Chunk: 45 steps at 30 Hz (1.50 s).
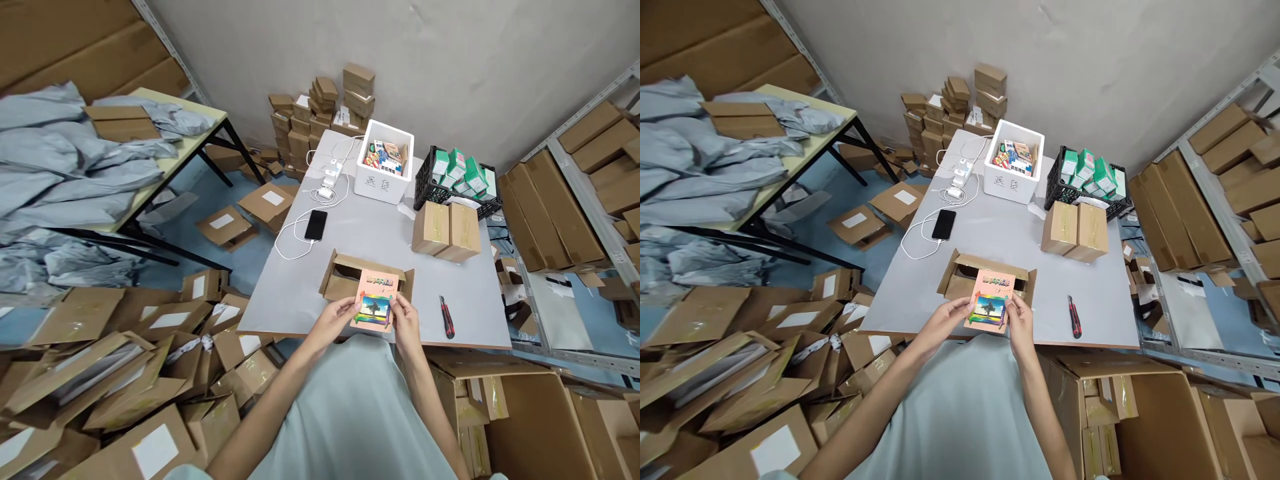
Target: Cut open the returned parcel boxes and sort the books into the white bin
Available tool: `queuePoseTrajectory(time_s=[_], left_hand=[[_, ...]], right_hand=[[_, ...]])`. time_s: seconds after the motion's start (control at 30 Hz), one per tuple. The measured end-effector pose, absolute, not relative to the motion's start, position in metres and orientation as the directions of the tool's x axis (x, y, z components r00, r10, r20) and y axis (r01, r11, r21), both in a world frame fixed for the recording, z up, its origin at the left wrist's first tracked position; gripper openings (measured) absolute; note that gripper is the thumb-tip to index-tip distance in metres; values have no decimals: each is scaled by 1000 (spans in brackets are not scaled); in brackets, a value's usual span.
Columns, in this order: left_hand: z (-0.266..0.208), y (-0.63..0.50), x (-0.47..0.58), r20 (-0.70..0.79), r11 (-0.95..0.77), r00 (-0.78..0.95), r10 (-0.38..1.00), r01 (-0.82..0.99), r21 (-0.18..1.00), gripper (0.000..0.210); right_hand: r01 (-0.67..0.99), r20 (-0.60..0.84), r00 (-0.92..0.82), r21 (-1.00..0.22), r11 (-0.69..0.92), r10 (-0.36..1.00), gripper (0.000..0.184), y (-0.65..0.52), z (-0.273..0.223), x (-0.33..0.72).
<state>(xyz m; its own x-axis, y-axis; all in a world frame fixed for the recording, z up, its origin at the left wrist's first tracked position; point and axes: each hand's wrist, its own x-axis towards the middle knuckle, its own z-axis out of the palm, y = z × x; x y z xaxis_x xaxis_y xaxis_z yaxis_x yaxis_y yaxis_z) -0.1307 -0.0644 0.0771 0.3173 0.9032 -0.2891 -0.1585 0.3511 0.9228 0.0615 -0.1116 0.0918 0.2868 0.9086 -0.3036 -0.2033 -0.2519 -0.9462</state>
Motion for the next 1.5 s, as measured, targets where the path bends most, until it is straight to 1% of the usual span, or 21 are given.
queuePoseTrajectory(time_s=[0.1,0.2,0.27,0.33,0.43,0.5,0.57,0.63,0.7,0.8,0.87,0.93,1.0,1.03,1.1,1.13,1.2,1.27,1.33,1.43,1.5], left_hand=[[82,-68,-133,-395,492,434,810,-136,860,62],[82,-69,-137,-404,477,366,839,-135,869,66],[80,-68,-140,-395,451,304,867,-143,881,66],[78,-67,-140,-376,419,240,895,-165,893,66],[77,-69,-134,-299,324,145,943,-205,924,64],[76,-74,-128,-241,260,106,965,-224,939,63],[77,-81,-122,-217,239,118,969,-221,946,63],[79,-88,-119,-194,221,152,969,-182,958,61],[82,-93,-119,-127,148,184,975,-109,983,55],[87,-95,-121,-12,12,246,969,3,1000,48],[87,-93,-122,13,-31,278,961,58,998,44],[85,-88,-123,47,-74,235,971,110,991,39],[80,-82,-125,96,-113,96,991,184,976,38],[77,-80,-127,107,-107,15,994,220,970,43],[72,-76,-131,53,-35,-69,996,238,971,57],[70,-75,-132,-14,24,-51,999,202,979,61],[70,-75,-133,-170,165,90,981,64,984,65],[72,-78,-131,-280,306,242,929,-76,949,66],[77,-81,-128,-331,390,303,893,-157,907,67],[82,-83,-126,-361,424,284,888,-206,882,67],[82,-83,-125,-384,446,267,884,-233,864,69]], right_hand=[[-226,-302,289,-944,-241,909,51,-113,85,60],[-176,-279,297,-956,-235,913,56,-116,78,62],[-73,-211,383,-977,-198,899,60,-120,76,63],[72,-104,450,-986,-152,887,59,-126,78,62],[191,-40,346,-975,-112,937,47,-134,84,54],[163,-68,237,-981,-108,969,47,-137,87,45],[99,-89,182,-989,-108,979,54,-139,89,34],[37,-92,177,-994,-100,980,61,-139,91,24],[-12,-92,187,-996,-91,978,62,-138,94,18],[-58,-116,224,-993,-106,968,51,-134,95,17],[-96,-167,264,-985,-146,950,47,-131,93,22],[-156,-228,301,-970,-188,926,51,-128,90,27],[-216,-266,321,-955,-204,909,56,-128,88,32],[-234,-273,330,-951,-202,904,57,-129,88,34],[-253,-277,340,-947,-196,899,57,-132,89,36],[-258,-278,341,-946,-195,898,56,-134,90,37],[-265,-281,334,-944,-197,900,55,-137,92,38],[-268,-287,319,-941,-204,903,54,-139,92,38],[-267,-298,304,-938,-219,905,54,-140,89,39],[-242,-302,298,-942,-234,906,56,-141,83,42],[-188,-254,348,-962,-198,903,56,-141,78,47]])
